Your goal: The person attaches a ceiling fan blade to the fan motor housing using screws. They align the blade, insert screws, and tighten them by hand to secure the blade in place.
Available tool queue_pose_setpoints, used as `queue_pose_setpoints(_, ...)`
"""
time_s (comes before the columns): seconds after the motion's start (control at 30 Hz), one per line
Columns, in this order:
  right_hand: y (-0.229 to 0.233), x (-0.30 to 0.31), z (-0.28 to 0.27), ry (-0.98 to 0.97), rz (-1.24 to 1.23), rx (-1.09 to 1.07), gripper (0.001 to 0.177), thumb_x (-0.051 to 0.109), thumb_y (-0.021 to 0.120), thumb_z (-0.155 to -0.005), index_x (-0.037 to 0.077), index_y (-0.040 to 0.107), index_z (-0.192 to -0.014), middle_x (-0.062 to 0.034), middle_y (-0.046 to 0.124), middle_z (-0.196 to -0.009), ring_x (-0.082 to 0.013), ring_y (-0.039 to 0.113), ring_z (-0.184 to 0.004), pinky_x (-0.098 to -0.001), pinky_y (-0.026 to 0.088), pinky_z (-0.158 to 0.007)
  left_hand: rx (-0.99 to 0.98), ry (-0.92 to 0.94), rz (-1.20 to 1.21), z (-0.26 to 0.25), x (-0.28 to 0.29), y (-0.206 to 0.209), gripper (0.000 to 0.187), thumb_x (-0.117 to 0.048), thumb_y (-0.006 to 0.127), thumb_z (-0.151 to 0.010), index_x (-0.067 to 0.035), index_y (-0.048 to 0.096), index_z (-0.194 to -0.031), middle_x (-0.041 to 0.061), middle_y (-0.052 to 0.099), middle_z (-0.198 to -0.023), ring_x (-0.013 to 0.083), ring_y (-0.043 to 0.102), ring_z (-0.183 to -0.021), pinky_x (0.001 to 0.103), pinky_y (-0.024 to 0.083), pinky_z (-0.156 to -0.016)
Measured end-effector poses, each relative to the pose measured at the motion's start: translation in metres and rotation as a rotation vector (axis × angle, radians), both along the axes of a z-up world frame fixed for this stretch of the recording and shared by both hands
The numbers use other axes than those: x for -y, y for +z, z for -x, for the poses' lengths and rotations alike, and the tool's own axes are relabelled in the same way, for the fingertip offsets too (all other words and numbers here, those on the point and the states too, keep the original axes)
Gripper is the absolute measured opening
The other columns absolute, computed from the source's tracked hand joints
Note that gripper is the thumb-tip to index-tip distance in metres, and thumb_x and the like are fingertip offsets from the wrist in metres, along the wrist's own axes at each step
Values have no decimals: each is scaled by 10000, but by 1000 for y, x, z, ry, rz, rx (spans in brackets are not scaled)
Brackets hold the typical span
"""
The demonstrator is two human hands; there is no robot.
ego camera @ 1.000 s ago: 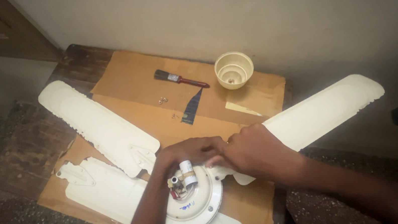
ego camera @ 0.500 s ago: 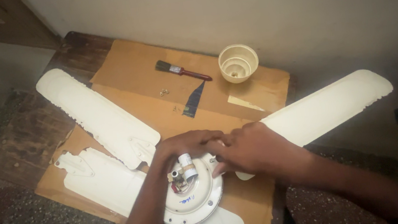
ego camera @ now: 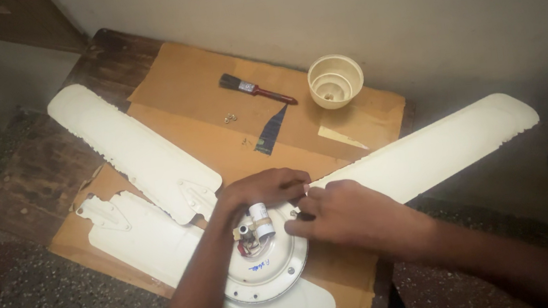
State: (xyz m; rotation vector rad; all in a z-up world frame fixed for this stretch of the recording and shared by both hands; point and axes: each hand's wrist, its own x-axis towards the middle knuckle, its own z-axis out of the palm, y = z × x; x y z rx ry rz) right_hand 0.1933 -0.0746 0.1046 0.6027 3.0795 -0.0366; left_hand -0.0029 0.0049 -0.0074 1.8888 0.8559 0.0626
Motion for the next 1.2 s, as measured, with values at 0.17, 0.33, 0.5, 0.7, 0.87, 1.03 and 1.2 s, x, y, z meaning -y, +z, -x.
queue_pose_setpoints(0.17,1,-3,2,-179,60,-60,381,415,569,-920,94,588,-1126,-117,681,-853,-293,709,-729,-426,557,-565,50,18,36,0,1,-2,344,-210,577,-902,-88,664,-1212,120,755,-1102,236,708,-1032,364,526,-909)
queue_pose_setpoints(0.33,-5,0,12,-517,50,-157,493,549,487,-965,120,622,-1168,-85,678,-732,-278,669,-551,-424,513,-453,0,42,58,1,0,-11,373,-221,580,-907,-102,690,-1244,118,752,-1179,254,706,-1101,364,521,-954)
queue_pose_setpoints(0.5,-12,-5,22,-645,127,-20,397,513,498,-1015,164,618,-1163,-73,684,-765,-228,666,-619,-386,526,-558,7,13,-23,3,-2,-12,381,-219,650,-876,-85,681,-1232,128,749,-1194,267,705,-1125,379,523,-974)
queue_pose_setpoints(0.7,5,-11,2,113,68,-335,310,191,663,-816,91,626,-1107,-111,643,-1079,-262,659,-1009,-363,528,-687,-6,66,-43,2,3,-2,383,-176,640,-866,-130,700,-1241,123,766,-1165,268,716,-1098,386,530,-931)
queue_pose_setpoints(0.87,1,-4,21,-172,15,-394,414,469,656,-896,77,616,-1020,-117,648,-951,-268,678,-819,-402,540,-611,-54,-35,-200,0,0,-7,358,-192,660,-863,-133,725,-1210,128,756,-1147,265,735,-1073,384,540,-909)
queue_pose_setpoints(1.03,7,4,28,-860,185,1,460,589,535,-979,142,634,-1030,-82,730,-778,-287,725,-712,-412,547,-623,-31,-4,-96,-1,-1,-14,356,-222,623,-903,-106,676,-1235,118,752,-1168,281,711,-1086,394,524,-918)
queue_pose_setpoints(1.2,16,1,27,-694,215,56,419,502,595,-935,176,665,-1189,-96,737,-804,-299,714,-695,-437,547,-610,-149,63,29,0,0,-13,367,-282,610,-941,-131,670,-1271,113,752,-1180,272,720,-1080,386,528,-929)
